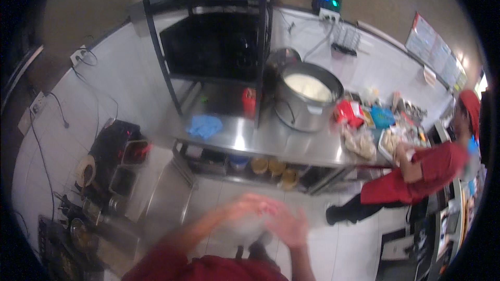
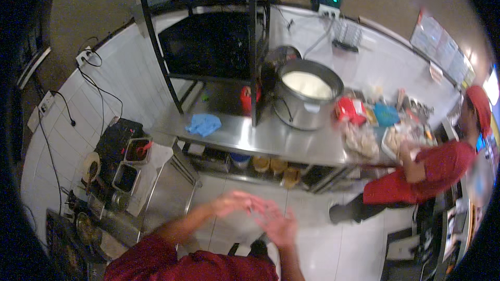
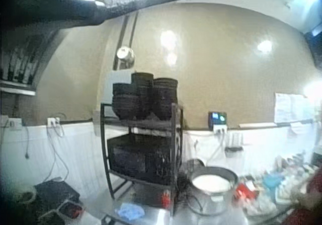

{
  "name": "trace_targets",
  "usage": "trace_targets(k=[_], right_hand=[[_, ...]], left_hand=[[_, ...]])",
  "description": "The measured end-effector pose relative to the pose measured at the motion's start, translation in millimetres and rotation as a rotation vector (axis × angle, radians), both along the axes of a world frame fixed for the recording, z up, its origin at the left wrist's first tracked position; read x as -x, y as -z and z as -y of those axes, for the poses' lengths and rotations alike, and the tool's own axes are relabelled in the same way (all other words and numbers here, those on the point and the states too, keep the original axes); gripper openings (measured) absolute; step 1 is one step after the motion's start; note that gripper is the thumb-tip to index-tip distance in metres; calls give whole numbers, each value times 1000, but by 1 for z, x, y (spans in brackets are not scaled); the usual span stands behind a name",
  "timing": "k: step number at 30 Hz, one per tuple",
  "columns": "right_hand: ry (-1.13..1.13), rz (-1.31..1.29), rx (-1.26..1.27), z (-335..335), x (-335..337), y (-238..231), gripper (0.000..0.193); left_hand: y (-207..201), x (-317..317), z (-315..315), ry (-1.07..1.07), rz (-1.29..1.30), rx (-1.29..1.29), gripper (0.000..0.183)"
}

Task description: The person scoops rice into a bowl, then uses tongs to place fried tempura pieces on top. They add shredded lettuce and sprinkle seasoning from a shaker. Finally, they place the bowl on a tray with a napkin and chopsticks.

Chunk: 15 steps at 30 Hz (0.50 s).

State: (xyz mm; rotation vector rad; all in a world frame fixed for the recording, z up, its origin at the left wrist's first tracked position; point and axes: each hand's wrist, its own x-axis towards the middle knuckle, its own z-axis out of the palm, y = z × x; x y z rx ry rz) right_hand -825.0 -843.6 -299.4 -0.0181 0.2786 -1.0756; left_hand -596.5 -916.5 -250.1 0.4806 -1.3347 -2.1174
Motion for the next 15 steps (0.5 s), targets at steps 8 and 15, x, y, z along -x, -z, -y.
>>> trace_targets(k=[8,15], right_hand=[[485,-377,-220,84,254,20,30],[494,-367,-527,91,176,-4,16]], left_hand=[[-357,-147,267,-1236,824,1228,32],[-498,-295,415,-1510,1576,1841,48]])
